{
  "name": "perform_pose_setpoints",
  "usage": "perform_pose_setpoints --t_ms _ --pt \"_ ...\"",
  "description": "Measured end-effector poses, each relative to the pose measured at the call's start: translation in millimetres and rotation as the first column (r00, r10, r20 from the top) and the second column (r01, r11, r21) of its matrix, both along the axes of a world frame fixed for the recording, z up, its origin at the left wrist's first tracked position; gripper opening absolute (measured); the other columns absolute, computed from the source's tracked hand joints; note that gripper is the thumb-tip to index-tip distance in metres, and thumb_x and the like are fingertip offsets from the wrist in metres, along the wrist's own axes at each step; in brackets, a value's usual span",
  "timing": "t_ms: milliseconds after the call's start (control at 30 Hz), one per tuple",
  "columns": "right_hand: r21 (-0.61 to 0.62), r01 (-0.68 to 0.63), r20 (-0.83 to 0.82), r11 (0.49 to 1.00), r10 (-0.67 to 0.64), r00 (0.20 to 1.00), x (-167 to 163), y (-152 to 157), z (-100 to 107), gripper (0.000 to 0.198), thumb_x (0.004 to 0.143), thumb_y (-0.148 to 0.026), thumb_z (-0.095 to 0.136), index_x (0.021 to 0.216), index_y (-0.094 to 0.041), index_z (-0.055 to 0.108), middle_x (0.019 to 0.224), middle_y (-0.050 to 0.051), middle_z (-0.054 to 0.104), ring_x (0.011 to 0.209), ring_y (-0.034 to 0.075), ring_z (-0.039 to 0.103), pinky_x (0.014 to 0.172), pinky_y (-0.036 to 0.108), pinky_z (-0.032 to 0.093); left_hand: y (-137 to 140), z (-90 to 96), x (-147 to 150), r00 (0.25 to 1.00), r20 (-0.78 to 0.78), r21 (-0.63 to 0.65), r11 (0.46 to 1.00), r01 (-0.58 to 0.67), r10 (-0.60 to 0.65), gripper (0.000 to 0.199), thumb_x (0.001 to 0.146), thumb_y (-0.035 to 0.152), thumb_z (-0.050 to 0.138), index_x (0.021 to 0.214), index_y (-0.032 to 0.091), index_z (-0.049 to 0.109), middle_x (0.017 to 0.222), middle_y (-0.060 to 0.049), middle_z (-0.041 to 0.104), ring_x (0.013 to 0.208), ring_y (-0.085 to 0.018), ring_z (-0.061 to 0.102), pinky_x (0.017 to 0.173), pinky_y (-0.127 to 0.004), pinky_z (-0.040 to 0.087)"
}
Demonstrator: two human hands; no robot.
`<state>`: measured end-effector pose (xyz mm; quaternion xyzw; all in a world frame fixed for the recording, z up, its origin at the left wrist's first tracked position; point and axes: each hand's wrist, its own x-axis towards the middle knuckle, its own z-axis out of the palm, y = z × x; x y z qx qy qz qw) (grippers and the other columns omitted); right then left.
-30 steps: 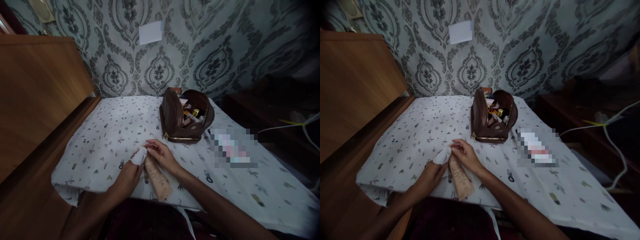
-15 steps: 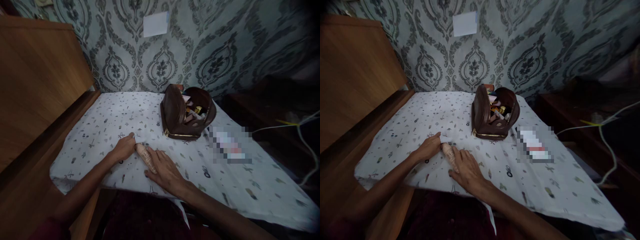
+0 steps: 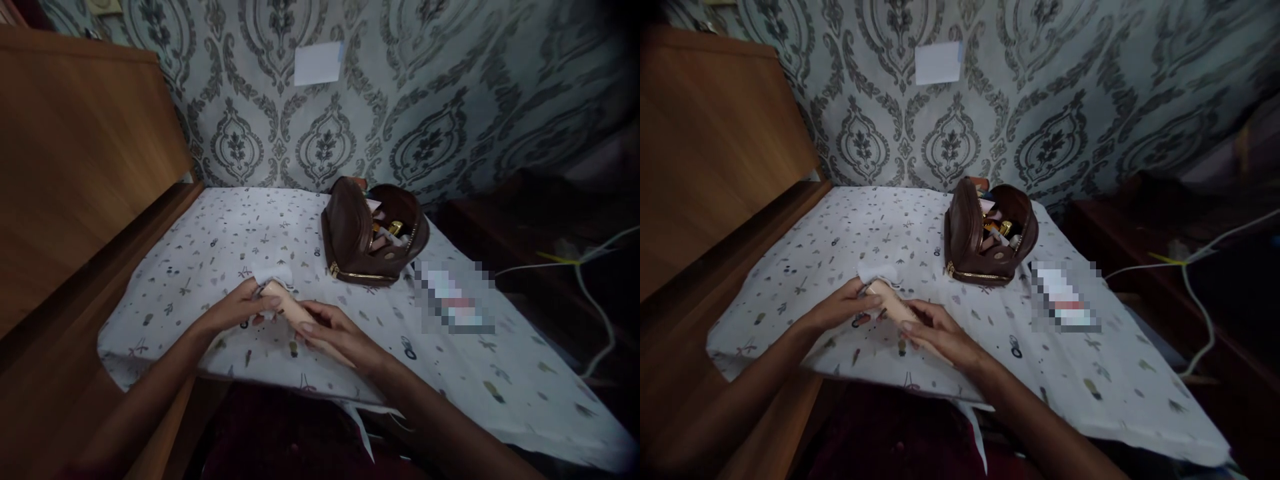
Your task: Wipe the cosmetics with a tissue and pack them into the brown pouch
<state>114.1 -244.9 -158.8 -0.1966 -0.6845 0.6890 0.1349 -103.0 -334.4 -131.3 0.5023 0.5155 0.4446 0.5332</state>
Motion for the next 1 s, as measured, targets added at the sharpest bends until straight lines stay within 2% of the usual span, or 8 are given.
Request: perform_pose_setpoints --t_ms 133,300,400,533,667,733,833,1000 --pt "0.404 0.151 -0.078 0.902 -0.130 0.988 -3 -4 -5 0.045 0.088 -0.036 0.062 0.131 -0.020 0.057 0.118 0.010 0.065 0.104 0.024 0.063 0.090 0.039 0.054 0 -0.2 12 0.992 -0.038 -0.004 0.993 -0.121 0.121 0.040 0.083 0.049 0.066 0.103 0.016 0.056 0.084 -0.002 0.060 0.064 -0.010 0.058 0.042 -0.016 0.037" --pt "0.877 0.193 -0.072 0.441 -0.275 0.959 -5 -8 -12 0.046 0.093 -0.022 0.047 0.140 -0.020 0.048 0.111 0.014 0.059 0.096 0.027 0.060 0.081 0.044 0.056 0 -15.4 28 0.940 -0.098 0.030 0.945 -0.325 0.327 0.042 0.086 0.054 0.057 0.102 0.016 0.052 0.072 0.001 0.059 0.057 -0.012 0.058 0.041 -0.019 0.038" --pt "0.892 0.181 -0.047 0.414 -0.314 0.948 -9 -8 -13 0.047 0.092 -0.020 0.047 0.139 -0.021 0.049 0.113 0.014 0.058 0.098 0.028 0.059 0.083 0.046 0.055 0 -20.4 35 0.880 -0.200 0.066 0.902 -0.427 0.431 0.038 0.090 0.053 0.052 0.102 0.016 0.054 0.067 0.003 0.058 0.054 -0.013 0.057 0.048 -0.024 0.045" --pt "0.649 0.305 -0.117 0.697 -0.304 0.945 -19 -7 -11 0.045 0.084 -0.024 0.060 0.128 -0.019 0.056 0.116 0.012 0.061 0.104 0.027 0.059 0.094 0.045 0.049 -3 -23.4 39 0.735 -0.429 0.372 0.844 -0.386 0.525 0.038 0.096 0.044 0.043 0.116 0.018 0.062 0.104 -0.009 0.070 0.098 -0.023 0.066 0.090 -0.039 0.053" --pt "0.092 0.370 -0.182 0.925 -0.349 0.919 -30 -7 -10 0.039 0.071 -0.032 0.073 0.106 -0.020 0.065 0.102 0.005 0.067 0.099 0.024 0.062 0.091 0.037 0.048 -3 -31.3 41 0.608 -0.581 0.470 0.833 -0.293 0.541 0.045 0.099 0.038 0.035 0.141 0.029 0.052 0.132 -0.008 0.063 0.120 -0.025 0.060 0.101 -0.044 0.049" --pt "-0.260 0.374 -0.156 0.890 -0.421 0.894 -35 -6 -10 0.038 0.067 -0.035 0.076 0.100 -0.020 0.064 0.092 0.002 0.067 0.086 0.020 0.064 0.078 0.032 0.050 -2 -35.3 44 0.563 -0.631 0.477 0.839 -0.261 0.534 0.047 0.099 0.040 0.035 0.142 0.030 0.051 0.123 -0.009 0.067 0.111 -0.025 0.066 0.091 -0.042 0.055" --pt "-0.658 0.316 -0.103 0.684 -0.497 0.862 -40 -3 -9 0.042 0.060 -0.030 0.078 0.098 -0.021 0.062 0.082 -0.002 0.067 0.068 0.016 0.063 0.062 0.026 0.046 0 -40.3 52 0.553 -0.672 0.468 0.861 -0.198 0.492 0.048 0.098 0.042 0.038 0.141 0.029 0.052 0.119 -0.010 0.069 0.105 -0.025 0.069 0.086 -0.039 0.058" --pt "-0.839 0.166 -0.245 0.517 -0.633 0.734 -47 5 -3 0.039 0.055 -0.027 0.082 0.086 -0.019 0.060 0.073 -0.003 0.065 0.069 0.015 0.062 0.062 0.024 0.047 2 -59.6 72 0.583 -0.663 0.447 0.873 -0.196 0.470 0.054 0.095 0.040 0.043 0.148 0.026 0.043 0.143 -0.011 0.056 0.133 -0.027 0.053 0.103 -0.041 0.051"
